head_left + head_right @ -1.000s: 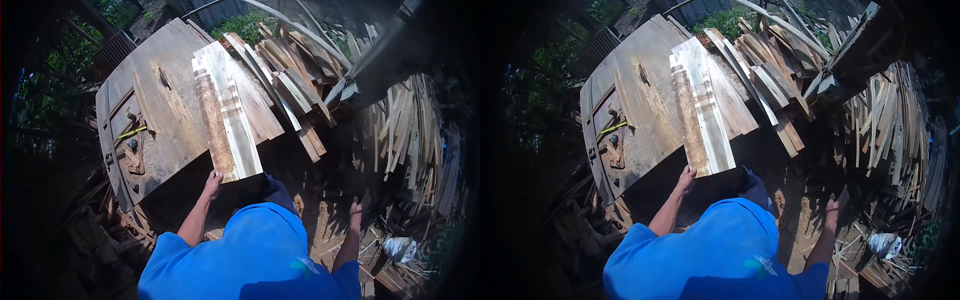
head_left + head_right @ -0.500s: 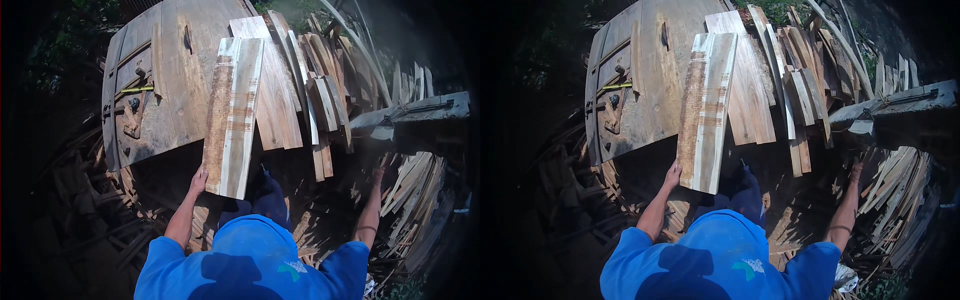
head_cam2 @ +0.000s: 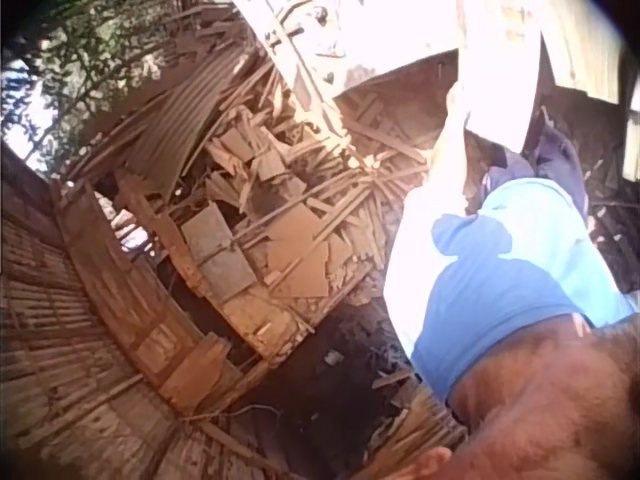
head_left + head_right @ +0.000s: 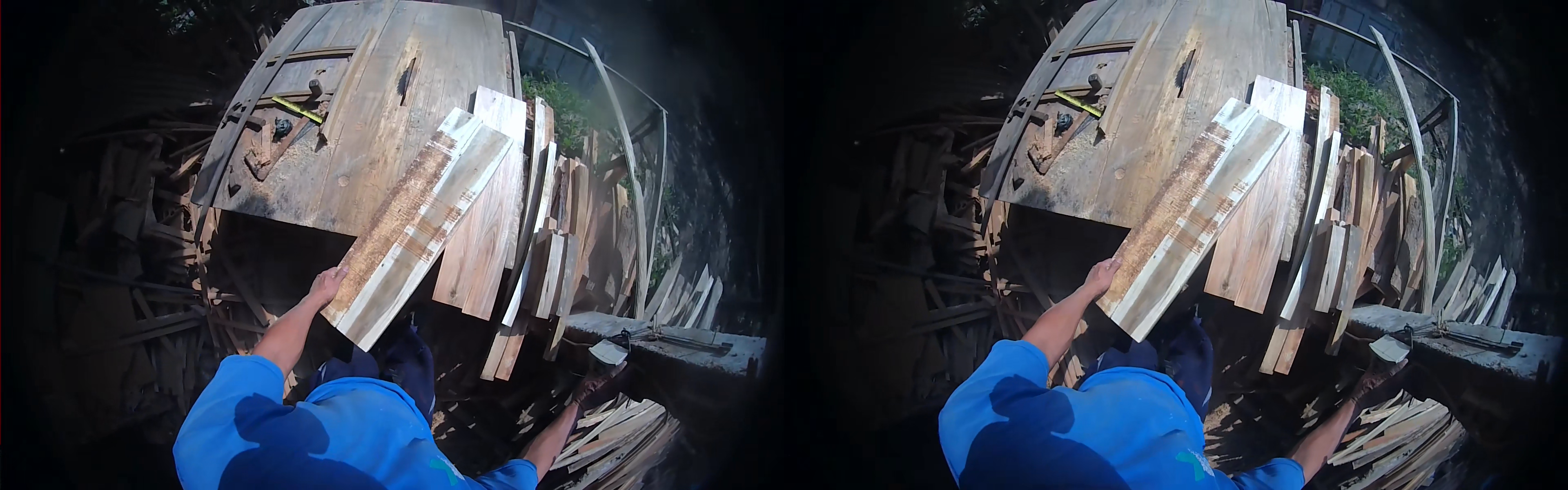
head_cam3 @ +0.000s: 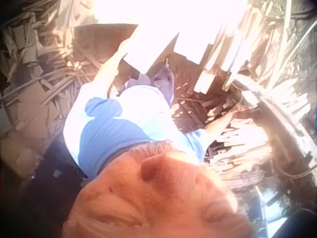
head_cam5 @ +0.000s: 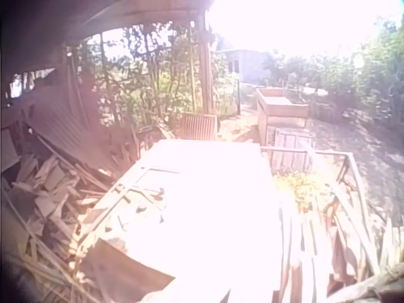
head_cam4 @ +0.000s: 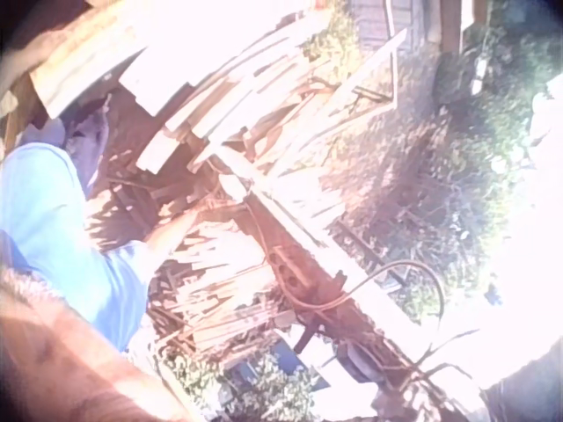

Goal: The person measures wood planks using a tape measure and marks them with a pencil while working at a table saw station.

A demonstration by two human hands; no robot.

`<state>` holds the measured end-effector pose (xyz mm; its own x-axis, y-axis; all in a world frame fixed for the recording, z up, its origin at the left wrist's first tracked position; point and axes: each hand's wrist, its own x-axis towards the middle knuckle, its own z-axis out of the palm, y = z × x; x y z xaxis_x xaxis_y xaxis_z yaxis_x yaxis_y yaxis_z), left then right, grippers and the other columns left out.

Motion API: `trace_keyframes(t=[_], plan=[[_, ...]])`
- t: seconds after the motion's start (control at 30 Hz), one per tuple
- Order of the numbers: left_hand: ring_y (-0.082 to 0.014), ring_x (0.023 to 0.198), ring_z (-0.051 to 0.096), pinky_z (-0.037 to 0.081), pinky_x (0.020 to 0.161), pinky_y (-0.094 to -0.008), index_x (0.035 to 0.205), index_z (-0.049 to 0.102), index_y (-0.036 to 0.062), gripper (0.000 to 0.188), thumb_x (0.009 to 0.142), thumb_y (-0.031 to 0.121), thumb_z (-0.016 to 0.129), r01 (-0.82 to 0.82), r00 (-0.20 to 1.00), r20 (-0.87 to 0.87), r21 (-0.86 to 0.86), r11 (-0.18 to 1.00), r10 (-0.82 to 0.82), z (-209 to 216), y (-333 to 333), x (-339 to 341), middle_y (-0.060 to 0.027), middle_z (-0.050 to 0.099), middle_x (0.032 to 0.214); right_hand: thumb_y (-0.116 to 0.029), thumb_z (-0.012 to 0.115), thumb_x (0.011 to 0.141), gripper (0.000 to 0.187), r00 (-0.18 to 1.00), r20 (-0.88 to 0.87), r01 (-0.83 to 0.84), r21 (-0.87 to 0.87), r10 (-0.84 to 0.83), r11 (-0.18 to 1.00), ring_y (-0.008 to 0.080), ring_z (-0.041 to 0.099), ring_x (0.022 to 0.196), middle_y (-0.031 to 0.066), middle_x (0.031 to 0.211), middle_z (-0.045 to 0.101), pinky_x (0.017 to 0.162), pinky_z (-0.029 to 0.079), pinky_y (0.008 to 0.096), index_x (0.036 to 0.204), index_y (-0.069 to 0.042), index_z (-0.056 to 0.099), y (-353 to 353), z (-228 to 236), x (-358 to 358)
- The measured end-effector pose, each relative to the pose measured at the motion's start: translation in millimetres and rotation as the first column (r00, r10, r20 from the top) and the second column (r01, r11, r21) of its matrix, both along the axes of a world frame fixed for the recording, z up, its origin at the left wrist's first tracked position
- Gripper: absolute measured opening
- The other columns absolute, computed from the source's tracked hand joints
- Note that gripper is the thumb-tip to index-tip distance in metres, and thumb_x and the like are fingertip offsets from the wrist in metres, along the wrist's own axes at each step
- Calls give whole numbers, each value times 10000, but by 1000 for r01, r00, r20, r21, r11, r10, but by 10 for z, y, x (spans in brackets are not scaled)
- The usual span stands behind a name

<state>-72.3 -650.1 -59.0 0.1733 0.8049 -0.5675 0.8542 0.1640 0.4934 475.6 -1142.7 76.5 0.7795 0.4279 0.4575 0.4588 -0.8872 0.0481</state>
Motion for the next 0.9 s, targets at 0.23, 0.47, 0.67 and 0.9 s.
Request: trace_keyframes(t=[0.23,0.47,0.67,0.9], plan=[[-471,1081,632,493,930,-543,1134,695,58,696,978,675,413,24,991,-136,59,998,-16,-9,5,67,-279,684,1084,-334,738,881,875,997,-73,-17,27,18,1000,397,395,1429,269,1566,346,1172,337,476,1567,-26,289,68,-46,30],[-478,1032,644,499,890,-555,1005,692,24,723,955,700,439,-9,995,-93,151,989,24,-86,-74,119,-284,687,1014,-315,739,881,860,991,-106,-73,33,76,997,399,391,1432,272,1583,321,1175,333,470,1562,-19,305,190,52,217],[-513,913,638,492,778,-574,819,608,-17,697,927,669,543,-119,993,27,235,965,116,-498,-263,-81,-311,661,875,-87,691,905,691,808,-418,-205,460,415,864,353,640,1134,223,1303,582,901,550,412,1516,-15,375,1954,4,-1338],[-532,765,588,451,694,-557,742,558,-68,784,856,705,618,-398,913,131,81,914,386,-756,-1379,-529,-343,576,733,-338,676,926,965,-39,-878,-90,478,477,874,451,496,1327,341,1470,432,1116,401,436,1587,13,67,2911,-1278,-3732]])
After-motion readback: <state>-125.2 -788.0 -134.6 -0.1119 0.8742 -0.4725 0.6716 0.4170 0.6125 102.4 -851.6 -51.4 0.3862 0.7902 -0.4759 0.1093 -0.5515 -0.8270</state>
